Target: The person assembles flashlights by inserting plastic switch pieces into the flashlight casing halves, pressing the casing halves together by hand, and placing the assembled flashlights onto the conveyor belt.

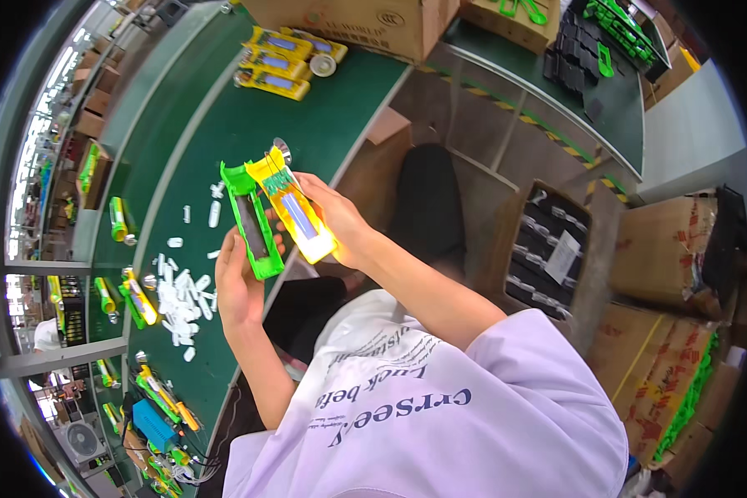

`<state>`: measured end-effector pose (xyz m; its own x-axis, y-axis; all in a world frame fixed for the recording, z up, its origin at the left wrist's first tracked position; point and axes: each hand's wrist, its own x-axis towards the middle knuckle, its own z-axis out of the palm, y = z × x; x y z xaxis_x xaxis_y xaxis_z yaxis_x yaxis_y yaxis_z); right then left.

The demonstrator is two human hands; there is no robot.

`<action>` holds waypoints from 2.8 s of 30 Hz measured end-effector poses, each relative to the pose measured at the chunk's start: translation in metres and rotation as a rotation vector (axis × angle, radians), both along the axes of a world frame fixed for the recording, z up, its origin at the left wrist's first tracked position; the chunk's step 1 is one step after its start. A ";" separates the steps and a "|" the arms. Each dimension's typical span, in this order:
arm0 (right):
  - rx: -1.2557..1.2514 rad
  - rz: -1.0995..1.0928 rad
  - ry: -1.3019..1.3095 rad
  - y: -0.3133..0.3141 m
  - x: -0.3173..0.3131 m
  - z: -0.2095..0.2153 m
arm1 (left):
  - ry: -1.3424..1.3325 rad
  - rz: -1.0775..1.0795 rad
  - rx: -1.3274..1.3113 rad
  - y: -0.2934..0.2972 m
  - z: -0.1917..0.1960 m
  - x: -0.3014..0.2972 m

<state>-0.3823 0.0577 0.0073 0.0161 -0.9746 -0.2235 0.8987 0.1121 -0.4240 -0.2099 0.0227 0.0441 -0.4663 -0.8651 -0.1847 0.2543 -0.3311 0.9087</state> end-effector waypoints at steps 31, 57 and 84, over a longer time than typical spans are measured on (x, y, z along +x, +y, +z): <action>-0.013 -0.270 0.374 0.074 0.023 -0.014 | -0.157 -0.001 -0.094 0.078 -0.021 -0.026; 0.205 0.133 0.705 0.137 0.006 -0.030 | -0.666 -0.211 -0.311 0.095 -0.050 -0.029; 0.393 -0.061 0.785 0.117 0.006 -0.031 | -1.576 0.458 -0.500 -0.037 -0.006 0.187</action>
